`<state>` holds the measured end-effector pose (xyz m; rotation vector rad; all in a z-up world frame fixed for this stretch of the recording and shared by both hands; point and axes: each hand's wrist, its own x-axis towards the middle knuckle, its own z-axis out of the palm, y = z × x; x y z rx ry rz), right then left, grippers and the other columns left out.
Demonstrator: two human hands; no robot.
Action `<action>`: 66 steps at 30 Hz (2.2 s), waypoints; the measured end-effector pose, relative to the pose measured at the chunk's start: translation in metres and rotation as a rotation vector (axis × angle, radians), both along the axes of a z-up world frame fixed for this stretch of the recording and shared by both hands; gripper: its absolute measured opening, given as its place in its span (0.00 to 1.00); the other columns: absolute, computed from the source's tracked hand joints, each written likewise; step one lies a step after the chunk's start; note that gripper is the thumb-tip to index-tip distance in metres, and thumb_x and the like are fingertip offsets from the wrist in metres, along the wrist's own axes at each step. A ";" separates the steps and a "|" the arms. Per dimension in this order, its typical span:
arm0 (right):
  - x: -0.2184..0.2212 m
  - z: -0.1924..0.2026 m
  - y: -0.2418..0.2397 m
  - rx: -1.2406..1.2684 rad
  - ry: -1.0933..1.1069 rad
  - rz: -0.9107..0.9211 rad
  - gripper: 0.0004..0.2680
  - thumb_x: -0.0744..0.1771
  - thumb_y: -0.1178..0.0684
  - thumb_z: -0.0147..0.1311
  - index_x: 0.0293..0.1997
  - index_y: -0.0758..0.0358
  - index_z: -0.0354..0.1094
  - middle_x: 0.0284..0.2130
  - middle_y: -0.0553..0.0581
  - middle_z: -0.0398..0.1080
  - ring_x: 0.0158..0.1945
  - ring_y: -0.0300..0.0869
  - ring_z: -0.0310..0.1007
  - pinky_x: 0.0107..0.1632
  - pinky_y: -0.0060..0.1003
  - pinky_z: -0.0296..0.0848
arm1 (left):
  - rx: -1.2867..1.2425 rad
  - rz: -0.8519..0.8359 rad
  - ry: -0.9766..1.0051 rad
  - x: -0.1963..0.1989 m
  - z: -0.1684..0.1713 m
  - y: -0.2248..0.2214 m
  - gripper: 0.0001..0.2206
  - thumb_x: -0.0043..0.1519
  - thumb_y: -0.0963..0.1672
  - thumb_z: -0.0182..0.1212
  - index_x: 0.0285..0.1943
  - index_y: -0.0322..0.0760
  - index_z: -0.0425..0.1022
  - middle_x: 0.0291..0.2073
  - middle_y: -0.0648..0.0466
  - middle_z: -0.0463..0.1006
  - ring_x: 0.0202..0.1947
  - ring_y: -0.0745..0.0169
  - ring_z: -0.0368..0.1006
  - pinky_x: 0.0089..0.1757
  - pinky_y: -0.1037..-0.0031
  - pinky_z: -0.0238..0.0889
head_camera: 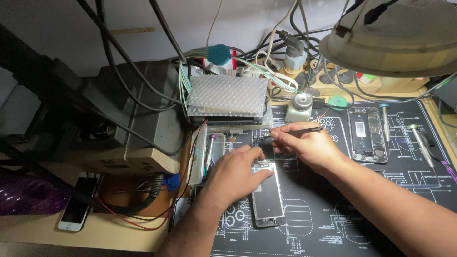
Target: Repairing internal components of a mobile phone using a precision tool on a diagnostic mat
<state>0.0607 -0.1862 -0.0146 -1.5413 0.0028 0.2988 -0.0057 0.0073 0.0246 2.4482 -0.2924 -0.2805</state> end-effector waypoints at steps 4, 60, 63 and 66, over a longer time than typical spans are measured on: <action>0.003 -0.004 0.017 -0.059 -0.012 0.050 0.06 0.65 0.60 0.62 0.40 0.74 0.78 0.23 0.66 0.78 0.25 0.44 0.79 0.28 0.31 0.77 | 0.105 0.035 0.031 -0.006 0.007 0.006 0.14 0.58 0.50 0.64 0.47 0.44 0.80 0.41 0.50 0.79 0.42 0.42 0.80 0.44 0.58 0.72; -0.021 0.026 -0.057 -0.166 -0.079 0.079 0.10 0.64 0.61 0.60 0.48 0.74 0.78 0.38 0.61 0.80 0.37 0.42 0.76 0.44 0.38 0.84 | 0.260 0.164 -0.277 0.005 -0.052 -0.003 0.19 0.65 0.43 0.49 0.65 0.45 0.75 0.36 0.48 0.76 0.27 0.31 0.75 0.28 0.43 0.67; -0.020 0.021 -0.067 -0.183 -0.154 0.060 0.09 0.65 0.60 0.59 0.48 0.73 0.78 0.37 0.61 0.79 0.32 0.46 0.78 0.44 0.34 0.81 | 0.252 0.180 -0.323 0.005 -0.049 -0.003 0.18 0.63 0.42 0.53 0.61 0.49 0.79 0.34 0.51 0.79 0.26 0.34 0.76 0.26 0.46 0.67; -0.025 0.020 -0.076 -0.295 -0.106 0.062 0.10 0.64 0.57 0.60 0.48 0.66 0.79 0.38 0.56 0.81 0.36 0.43 0.81 0.48 0.35 0.84 | 0.181 0.161 -0.296 0.002 -0.039 -0.001 0.10 0.66 0.44 0.53 0.48 0.43 0.81 0.36 0.50 0.80 0.29 0.33 0.76 0.29 0.48 0.67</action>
